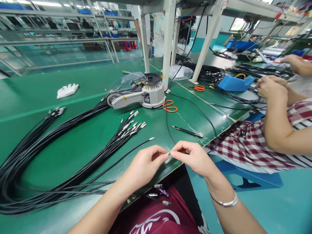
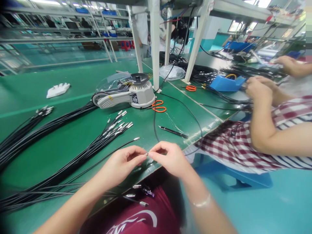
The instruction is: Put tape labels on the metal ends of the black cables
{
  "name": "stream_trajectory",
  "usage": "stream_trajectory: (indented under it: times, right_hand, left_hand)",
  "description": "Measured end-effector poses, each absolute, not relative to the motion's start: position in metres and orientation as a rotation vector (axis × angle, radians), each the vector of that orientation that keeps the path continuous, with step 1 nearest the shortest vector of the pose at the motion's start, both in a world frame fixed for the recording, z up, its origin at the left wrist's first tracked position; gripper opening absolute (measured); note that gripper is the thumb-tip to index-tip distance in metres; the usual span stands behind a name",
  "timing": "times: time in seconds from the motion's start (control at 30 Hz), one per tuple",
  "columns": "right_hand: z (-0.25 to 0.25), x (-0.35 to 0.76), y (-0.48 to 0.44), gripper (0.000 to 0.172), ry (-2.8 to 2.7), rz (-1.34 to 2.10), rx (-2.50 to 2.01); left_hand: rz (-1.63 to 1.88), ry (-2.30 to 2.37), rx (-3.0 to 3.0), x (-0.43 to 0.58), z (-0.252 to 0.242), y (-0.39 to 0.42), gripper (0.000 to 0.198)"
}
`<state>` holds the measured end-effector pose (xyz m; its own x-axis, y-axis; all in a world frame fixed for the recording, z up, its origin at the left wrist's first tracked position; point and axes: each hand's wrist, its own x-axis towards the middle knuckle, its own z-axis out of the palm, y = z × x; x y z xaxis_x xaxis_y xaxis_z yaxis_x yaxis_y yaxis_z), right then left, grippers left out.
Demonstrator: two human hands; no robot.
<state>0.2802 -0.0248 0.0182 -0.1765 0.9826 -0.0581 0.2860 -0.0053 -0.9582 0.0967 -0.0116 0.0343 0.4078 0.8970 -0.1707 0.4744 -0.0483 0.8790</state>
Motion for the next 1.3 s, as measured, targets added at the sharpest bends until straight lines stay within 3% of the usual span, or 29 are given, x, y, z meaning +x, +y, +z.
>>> stream_trajectory:
  times: [0.23, 0.43, 0.7, 0.9, 1.17, 1.3]
  right_hand:
    - [0.025, 0.281, -0.029, 0.014, -1.752, 0.977, -1.352]
    - [0.016, 0.278, -0.029, 0.013, -1.744, 0.968, -1.366]
    - [0.017, 0.282, -0.051, 0.015, -1.627, 1.207, -1.517]
    - [0.013, 0.308, -0.069, 0.013, -2.059, 1.388, -1.51]
    - [0.018, 0.259, -0.003, 0.025, -1.451, 1.204, -1.378]
    - [0.018, 0.231, 0.014, 0.019, -1.467, 1.267, -1.211]
  left_hand:
    - [0.542, 1.228, 1.976, 0.098, 0.034, -0.018, 0.02]
    - [0.596, 1.298, 2.112, 0.108, 0.018, -0.02, 0.019]
    - [0.522, 1.237, 2.233, 0.083, 0.025, -0.015, 0.026]
    - [0.597, 1.587, 2.372, 0.066, 0.003, 0.027, 0.017]
    - [0.873, 1.481, 2.006, 0.076, 0.016, 0.009, 0.017]
    - [0.976, 1.413, 1.883, 0.072, 0.032, -0.001, 0.022]
